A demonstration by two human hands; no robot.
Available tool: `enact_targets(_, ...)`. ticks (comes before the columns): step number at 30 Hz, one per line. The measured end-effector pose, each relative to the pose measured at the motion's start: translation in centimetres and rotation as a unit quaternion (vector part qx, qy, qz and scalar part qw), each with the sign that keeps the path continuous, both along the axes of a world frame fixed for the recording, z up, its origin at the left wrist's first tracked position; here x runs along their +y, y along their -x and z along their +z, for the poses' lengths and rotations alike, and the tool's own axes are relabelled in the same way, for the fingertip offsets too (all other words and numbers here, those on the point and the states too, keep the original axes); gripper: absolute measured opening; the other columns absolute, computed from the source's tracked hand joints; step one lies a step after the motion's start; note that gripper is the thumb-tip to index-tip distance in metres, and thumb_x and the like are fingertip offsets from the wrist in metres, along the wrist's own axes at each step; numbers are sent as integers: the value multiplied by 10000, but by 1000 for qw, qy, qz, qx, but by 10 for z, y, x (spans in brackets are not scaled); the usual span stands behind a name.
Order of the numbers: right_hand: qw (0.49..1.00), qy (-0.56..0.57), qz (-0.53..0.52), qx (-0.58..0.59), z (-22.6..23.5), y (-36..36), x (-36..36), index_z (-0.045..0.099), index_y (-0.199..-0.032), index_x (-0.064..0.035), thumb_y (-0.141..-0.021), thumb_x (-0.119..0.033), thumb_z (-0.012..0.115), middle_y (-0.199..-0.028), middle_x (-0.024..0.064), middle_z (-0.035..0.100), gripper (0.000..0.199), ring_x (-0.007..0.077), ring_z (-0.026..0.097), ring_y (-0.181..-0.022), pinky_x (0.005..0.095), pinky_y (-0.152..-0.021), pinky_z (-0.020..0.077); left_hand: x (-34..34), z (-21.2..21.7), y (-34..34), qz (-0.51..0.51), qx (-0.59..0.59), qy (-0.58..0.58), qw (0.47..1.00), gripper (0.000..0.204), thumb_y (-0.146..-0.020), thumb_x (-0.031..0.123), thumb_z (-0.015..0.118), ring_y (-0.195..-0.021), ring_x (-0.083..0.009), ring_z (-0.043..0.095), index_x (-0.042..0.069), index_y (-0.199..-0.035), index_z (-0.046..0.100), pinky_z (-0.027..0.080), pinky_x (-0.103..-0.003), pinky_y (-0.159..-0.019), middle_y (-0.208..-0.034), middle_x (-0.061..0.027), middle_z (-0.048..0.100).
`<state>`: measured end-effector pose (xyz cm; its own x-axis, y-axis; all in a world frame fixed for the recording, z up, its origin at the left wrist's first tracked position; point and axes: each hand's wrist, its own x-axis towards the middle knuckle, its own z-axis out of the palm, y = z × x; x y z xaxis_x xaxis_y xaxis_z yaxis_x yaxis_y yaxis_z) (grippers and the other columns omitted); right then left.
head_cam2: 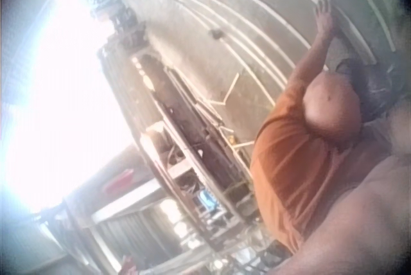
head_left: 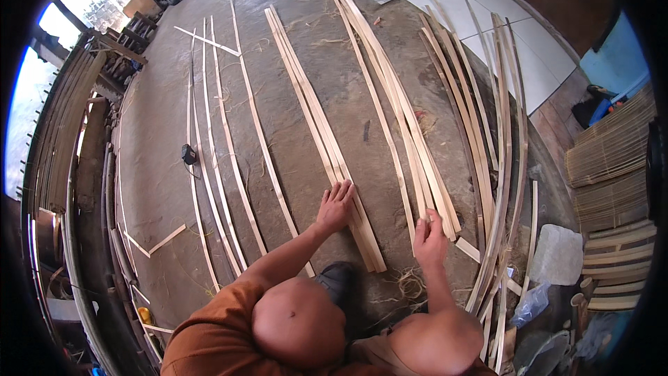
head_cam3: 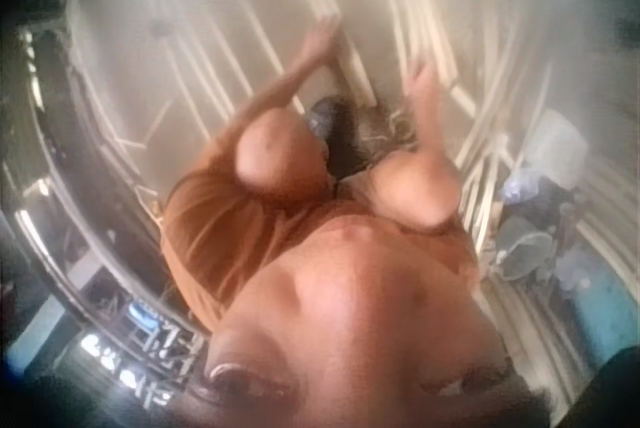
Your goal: The person sits on the floor and arranges long thin bamboo strips into parallel rows, then stands and places a bundle of strips onto a rack. The person handles the strips by hand without using tools.
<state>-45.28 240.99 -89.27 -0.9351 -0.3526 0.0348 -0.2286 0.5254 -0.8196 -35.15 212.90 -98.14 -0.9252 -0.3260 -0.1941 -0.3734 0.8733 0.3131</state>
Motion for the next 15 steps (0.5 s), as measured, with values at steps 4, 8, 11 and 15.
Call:
enact_targets(4, 999, -3, 49, -4, -30, -29, -15, 586, -1248, -111, -1001, -235, 617, -728, 145, 692, 278, 357, 704, -673, 455, -578, 526, 2, -4, 0, 3, 22, 7, 1000, 578, -1005, 198, 464, -1539, -367, 235, 131, -1567, 347, 206, -585, -1224, -1667, -96, 272)
enact_targets(8, 991, -24, 100, -86, -46, -52, -28, 584, -1244, -115, -1000, -246, 602, -780, 179, 706, 277, 405, 706, -763, 512, -646, 529, 5, 0, 3, 8, 18, 5, 1000, 587, -998, 199, 473, -1541, -363, 228, 128, -1567, 347, 209, -584, -1223, -1665, -95, 277)
enact_targets(11, 985, -58, 128, -102, -50, -60, -39, 580, -1247, -109, -993, -245, 603, -817, 196, 709, 289, 427, 696, -789, 532, -673, 522, 2, 0, 2, 4, 16, 7, 1000, 592, -994, 193, 477, -1545, -359, 219, 126, -1567, 346, 206, -580, -1225, -1668, -92, 271)
enact_targets(15, 984, -46, 137, -106, -52, -65, -39, 584, -1247, -104, -991, -247, 597, -833, 197, 709, 294, 441, 688, -794, 544, -684, 516, 2, 1, 2, 11, 4, -8, 1000, 600, -987, 181, 482, -1549, -355, 208, 121, -1568, 343, 193, -571, -1231, -1673, -88, 261)
